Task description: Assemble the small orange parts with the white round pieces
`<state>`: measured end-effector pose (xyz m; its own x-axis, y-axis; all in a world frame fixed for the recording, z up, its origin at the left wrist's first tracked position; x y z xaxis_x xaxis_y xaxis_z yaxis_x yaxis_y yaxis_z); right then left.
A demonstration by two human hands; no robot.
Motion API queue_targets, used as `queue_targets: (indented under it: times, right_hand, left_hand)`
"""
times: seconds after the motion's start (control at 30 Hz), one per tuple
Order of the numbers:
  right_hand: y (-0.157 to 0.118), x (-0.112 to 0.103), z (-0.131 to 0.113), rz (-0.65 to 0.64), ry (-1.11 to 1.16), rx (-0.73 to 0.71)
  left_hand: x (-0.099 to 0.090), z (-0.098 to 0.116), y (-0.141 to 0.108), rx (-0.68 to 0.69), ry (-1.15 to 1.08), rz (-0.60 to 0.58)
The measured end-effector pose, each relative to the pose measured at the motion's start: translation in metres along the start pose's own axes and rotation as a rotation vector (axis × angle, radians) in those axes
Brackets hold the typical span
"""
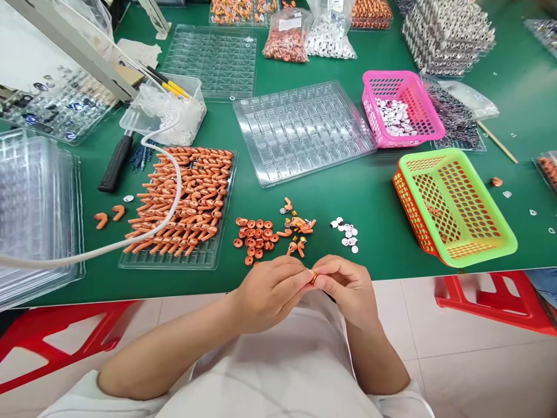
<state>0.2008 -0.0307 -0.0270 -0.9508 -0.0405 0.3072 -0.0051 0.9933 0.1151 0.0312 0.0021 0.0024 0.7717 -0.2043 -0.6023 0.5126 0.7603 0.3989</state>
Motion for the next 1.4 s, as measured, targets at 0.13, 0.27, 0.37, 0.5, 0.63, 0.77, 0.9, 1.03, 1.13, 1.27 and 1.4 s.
queue_targets:
  times: [0.13, 0.27, 0.37, 0.5, 0.63, 0.77, 0.9, 1.03, 1.13, 1.27, 1.4]
  right_hand:
    - [0.001, 0.0, -0.003, 0.012, -0.05, -0.064]
    - [0.001, 0.0, -0.007, -0.015, -0.183, -0.185]
    - [0.002, -0.001, -0.011, -0.048, -0.308, -0.282]
    - [0.003, 0.001, -0.019, -0.12, -0.488, -0.452]
    - [0.003, 0.005, -0.025, -0.195, -0.626, -0.612]
    - [0.003, 0.007, -0.025, -0.231, -0.66, -0.674]
    - [0.002, 0.009, -0.023, -0.245, -0.655, -0.693]
    - [0.001, 0.011, -0.021, -0.247, -0.649, -0.687]
    - [0.002, 0.013, -0.021, -0.253, -0.614, -0.687]
    - [0.004, 0.016, -0.022, -0.226, -0.549, -0.654]
    - [0.005, 0.017, -0.022, -0.202, -0.549, -0.557]
  left_hand:
    - [0.002, -0.002, 0.0, -0.097, -0.071, 0.032]
    - [0.001, -0.001, 0.003, -0.215, -0.197, 0.048]
    - [-0.002, 0.001, 0.005, -0.414, -0.342, -0.033]
    - [-0.003, 0.0, 0.003, -0.721, -0.64, -0.139]
    - [0.0, -0.002, 0.0, -0.912, -0.912, -0.135]
    - [0.003, -0.003, 0.001, -0.995, -1.074, -0.133]
    - [0.005, -0.005, -0.001, -1.062, -1.135, -0.116]
    - [0.009, -0.01, -0.005, -1.087, -1.201, -0.098]
    - [0.011, -0.012, -0.008, -1.101, -1.258, -0.093]
    - [0.012, -0.012, -0.007, -1.129, -1.296, -0.094]
    - [0.011, -0.011, -0.004, -1.12, -1.289, -0.057]
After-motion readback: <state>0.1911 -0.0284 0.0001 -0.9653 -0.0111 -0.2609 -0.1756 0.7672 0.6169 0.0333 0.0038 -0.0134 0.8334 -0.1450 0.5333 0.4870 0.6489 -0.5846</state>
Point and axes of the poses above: each hand's wrist, its own y-axis towards the middle knuckle, its own x-axis out of the palm, z = x × y, the point moved 2 cm from there along y, towards the middle knuckle, and after that the axes turned 15 degrees about -x, right-handed, at the moved point
